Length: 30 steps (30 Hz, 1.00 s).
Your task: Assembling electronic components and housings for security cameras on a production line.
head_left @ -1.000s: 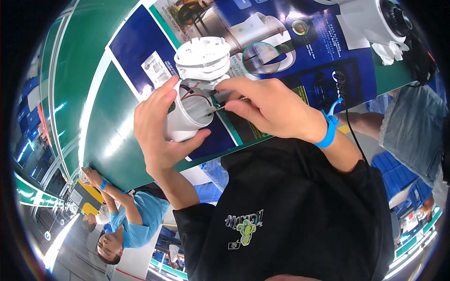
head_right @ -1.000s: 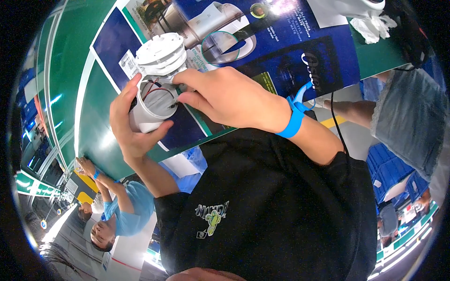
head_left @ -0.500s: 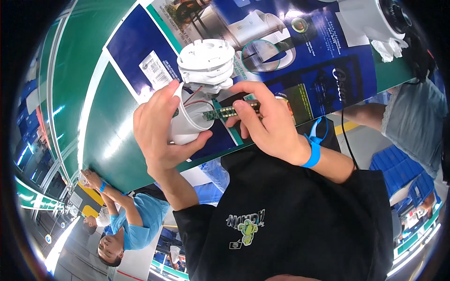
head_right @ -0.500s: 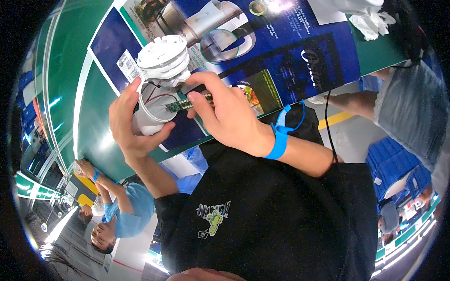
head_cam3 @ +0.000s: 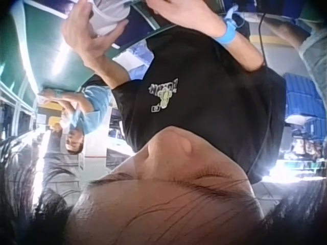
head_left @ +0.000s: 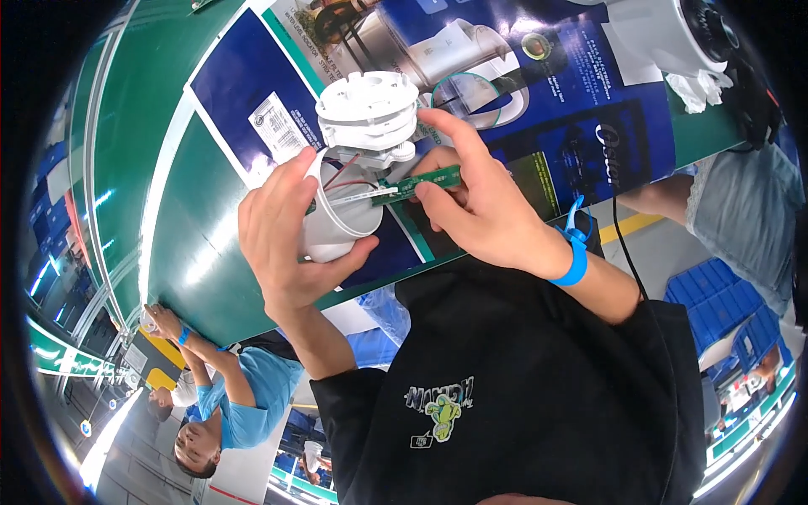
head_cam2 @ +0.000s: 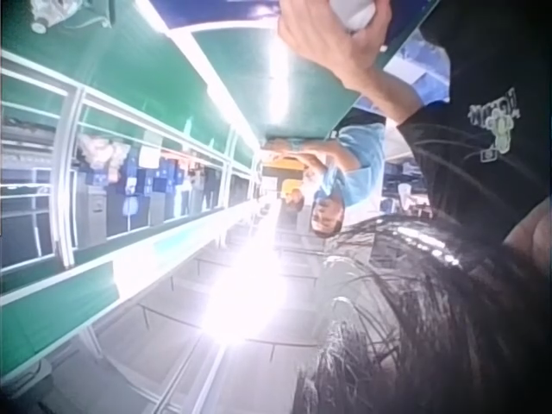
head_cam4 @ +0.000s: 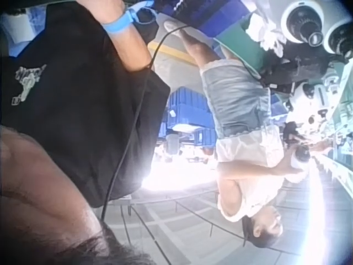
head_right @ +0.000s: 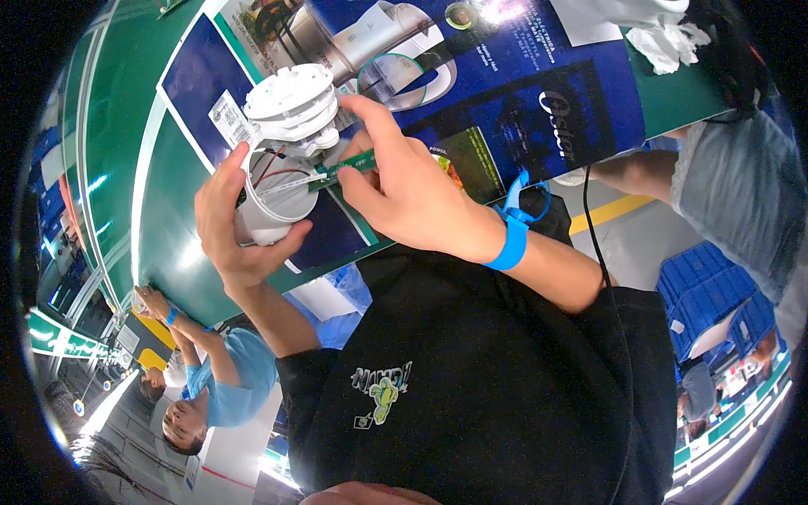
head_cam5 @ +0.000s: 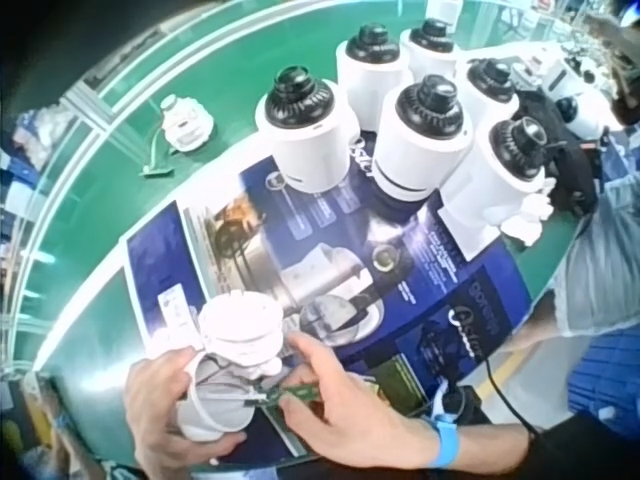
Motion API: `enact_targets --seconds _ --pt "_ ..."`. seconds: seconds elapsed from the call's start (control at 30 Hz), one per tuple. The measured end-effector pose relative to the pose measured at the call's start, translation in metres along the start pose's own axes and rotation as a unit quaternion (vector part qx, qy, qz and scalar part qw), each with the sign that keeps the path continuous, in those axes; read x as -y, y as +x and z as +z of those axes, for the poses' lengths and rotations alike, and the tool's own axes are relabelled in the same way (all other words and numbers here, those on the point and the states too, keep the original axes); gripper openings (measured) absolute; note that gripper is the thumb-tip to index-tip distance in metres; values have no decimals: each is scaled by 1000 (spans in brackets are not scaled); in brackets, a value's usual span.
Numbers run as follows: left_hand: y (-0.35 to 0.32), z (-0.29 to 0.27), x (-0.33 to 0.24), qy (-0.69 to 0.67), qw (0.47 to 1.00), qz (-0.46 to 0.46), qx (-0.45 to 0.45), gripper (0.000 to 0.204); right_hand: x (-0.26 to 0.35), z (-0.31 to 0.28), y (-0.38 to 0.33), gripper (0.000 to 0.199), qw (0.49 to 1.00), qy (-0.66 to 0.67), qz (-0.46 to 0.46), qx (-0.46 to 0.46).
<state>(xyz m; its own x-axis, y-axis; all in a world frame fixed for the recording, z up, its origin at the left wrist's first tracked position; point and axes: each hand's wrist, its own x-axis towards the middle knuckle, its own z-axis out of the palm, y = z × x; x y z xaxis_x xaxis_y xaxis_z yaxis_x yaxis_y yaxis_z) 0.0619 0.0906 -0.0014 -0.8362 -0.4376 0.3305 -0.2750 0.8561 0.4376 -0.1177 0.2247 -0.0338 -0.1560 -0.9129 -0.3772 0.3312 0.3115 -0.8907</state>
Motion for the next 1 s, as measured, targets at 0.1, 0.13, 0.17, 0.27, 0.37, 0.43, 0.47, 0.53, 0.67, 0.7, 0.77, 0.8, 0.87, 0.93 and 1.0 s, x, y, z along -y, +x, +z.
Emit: enact_targets --seconds 0.1,0.13,0.17,0.27,0.37,0.43,0.47,0.53,0.67,0.7,0.77,0.8,0.87,0.93,1.0 --pt "-1 0 2 -14 1000 -12 0 85 -4 -1 1 66 997 -40 -72 -3" --pt "-1 0 2 -25 1000 -19 -2 85 -5 0 2 69 994 -42 -97 -6" --pt "-2 0 3 -25 1000 -19 -1 85 -5 0 3 72 992 -43 -122 -9" --pt "-3 -2 3 -49 998 -27 -3 84 -9 2 4 76 995 -6 -91 -27" --pt "-3 0 2 -53 998 -27 0 84 -8 5 3 78 994 -23 -87 -54" --pt "-2 0 -1 -36 999 -29 10 84 -10 8 2 78 990 -58 -105 -70" --pt "-3 0 -1 -36 999 -30 10 84 -10 9 2 78 984 -94 -124 -85" --pt "-4 1 -1 -23 999 -25 -3 85 -9 12 0 78 985 -89 -118 -87" --pt "-4 1 -3 -17 1000 -17 -15 85 -6 14 -1 76 986 -89 -106 -95" --pt "-5 2 -3 -7 1000 -10 -21 85 -7 15 -1 76 986 -88 -105 -96" --pt "-6 3 -3 3 1000 -3 -26 86 -7 18 -2 75 984 -91 -106 -112" --pt "-7 4 -3 14 999 5 -35 86 -8 20 -3 75 984 -90 -105 -112" --pt "-9 6 -2 20 999 14 -44 87 -15 23 -4 76 981 -89 -118 -122" --pt "-10 5 -3 35 998 16 -40 88 -19 25 -3 76 980 -86 -130 -127" --pt "-8 4 -3 34 999 17 -39 87 -19 25 1 76 978 -81 -143 -130"
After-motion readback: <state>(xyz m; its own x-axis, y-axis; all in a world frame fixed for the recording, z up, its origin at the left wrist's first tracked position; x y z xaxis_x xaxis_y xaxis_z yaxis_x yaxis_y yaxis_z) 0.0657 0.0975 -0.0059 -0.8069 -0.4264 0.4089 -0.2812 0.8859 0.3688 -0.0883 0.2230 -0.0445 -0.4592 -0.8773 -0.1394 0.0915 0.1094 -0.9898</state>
